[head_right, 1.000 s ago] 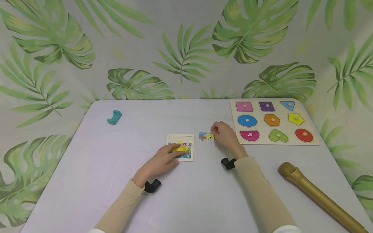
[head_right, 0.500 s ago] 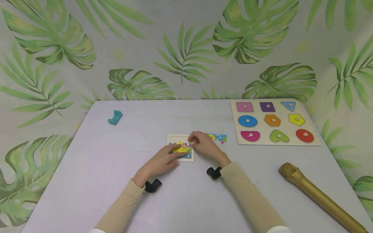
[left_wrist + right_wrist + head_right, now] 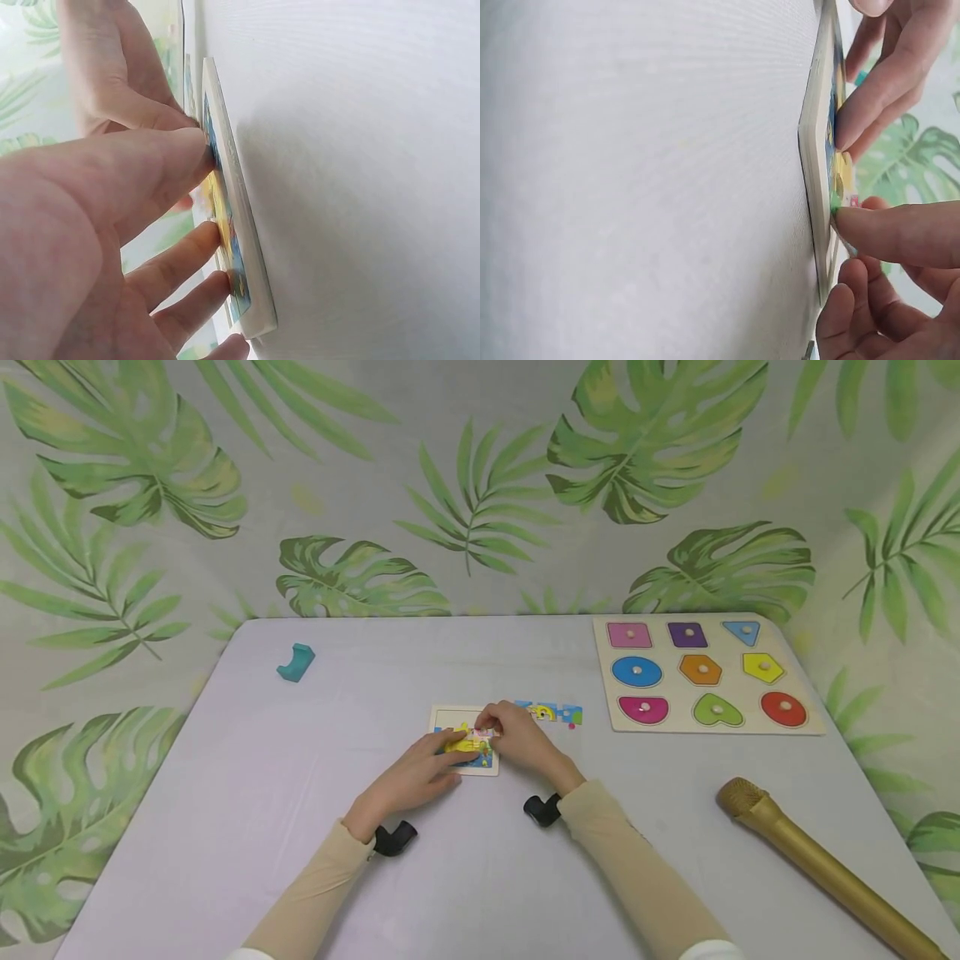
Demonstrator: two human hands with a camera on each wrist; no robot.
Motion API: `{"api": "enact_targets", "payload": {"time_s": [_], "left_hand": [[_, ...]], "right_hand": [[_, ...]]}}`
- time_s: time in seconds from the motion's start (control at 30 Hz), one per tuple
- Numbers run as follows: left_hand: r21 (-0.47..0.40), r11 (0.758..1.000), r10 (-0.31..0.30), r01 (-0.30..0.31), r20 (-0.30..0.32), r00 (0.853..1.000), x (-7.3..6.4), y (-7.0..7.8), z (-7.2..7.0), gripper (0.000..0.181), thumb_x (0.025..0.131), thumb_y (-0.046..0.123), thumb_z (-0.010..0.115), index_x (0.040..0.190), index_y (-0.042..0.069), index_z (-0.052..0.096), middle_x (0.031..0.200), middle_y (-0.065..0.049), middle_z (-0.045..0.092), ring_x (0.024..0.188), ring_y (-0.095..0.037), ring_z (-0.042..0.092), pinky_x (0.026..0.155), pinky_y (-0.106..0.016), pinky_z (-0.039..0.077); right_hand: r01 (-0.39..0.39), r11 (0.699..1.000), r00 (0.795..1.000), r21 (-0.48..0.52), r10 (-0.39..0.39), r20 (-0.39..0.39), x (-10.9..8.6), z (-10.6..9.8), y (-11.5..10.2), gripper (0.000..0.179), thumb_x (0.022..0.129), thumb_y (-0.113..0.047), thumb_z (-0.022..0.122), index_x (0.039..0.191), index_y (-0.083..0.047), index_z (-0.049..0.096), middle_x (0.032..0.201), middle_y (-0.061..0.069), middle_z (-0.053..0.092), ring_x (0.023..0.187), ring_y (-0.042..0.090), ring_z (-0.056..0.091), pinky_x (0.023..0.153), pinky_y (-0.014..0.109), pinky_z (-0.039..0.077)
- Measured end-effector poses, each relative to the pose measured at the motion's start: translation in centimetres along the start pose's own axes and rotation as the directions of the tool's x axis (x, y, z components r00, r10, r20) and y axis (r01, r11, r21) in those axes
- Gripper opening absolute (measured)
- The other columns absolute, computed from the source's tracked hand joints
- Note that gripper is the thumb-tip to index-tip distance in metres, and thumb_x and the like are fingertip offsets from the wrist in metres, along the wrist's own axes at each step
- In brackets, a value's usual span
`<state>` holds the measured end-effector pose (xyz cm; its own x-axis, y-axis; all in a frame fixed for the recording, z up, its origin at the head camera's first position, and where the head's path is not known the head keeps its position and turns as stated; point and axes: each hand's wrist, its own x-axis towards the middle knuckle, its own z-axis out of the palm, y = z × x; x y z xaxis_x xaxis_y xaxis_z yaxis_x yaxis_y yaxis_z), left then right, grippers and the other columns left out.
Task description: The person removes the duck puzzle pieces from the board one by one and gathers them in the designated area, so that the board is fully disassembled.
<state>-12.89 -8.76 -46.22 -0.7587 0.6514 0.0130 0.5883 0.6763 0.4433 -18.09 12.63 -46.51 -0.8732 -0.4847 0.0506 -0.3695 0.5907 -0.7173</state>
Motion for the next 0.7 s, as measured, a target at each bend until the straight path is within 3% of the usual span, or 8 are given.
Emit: {"api": "enact_targets", "payload": {"time_s": [0.43,0.7], "left_hand": [[-0.002,0.999,-0.033,0.033,0.013,0.999,0.12,0.26,0.02,0.038,0.097,0.02,0.058,0.134,0.016,0.058,0.147,-0.015,0.038,0.136,-0.036,0.029,0.112,-0.046,0.022],[0.008,0.999,-0.041,0.041,0.019,0.999,0.14,0.25,0.04,0.037,0.097,0.02,0.057,0.134,0.017,0.058,0.147,-0.014,0.038,0.136,-0.036,0.029,0.111,-0.046,0.022]], "right_hand": [[-0.021,0.999,1.0,0.026,0.022,-0.007,0.12,0.18,-0.22,0.024,0.081,0.012,0.062,0.097,-0.006,0.065,0.088,0.005,0.056,0.079,0.02,0.049,0.071,0.031,0.043],[-0.069,0.985,0.997,0.157,0.071,-0.009,0.1,-0.12,0.41,0.019,0.086,0.007,0.059,0.096,-0.008,0.066,0.085,0.005,0.058,0.08,0.021,0.052,0.073,0.032,0.045]]}}
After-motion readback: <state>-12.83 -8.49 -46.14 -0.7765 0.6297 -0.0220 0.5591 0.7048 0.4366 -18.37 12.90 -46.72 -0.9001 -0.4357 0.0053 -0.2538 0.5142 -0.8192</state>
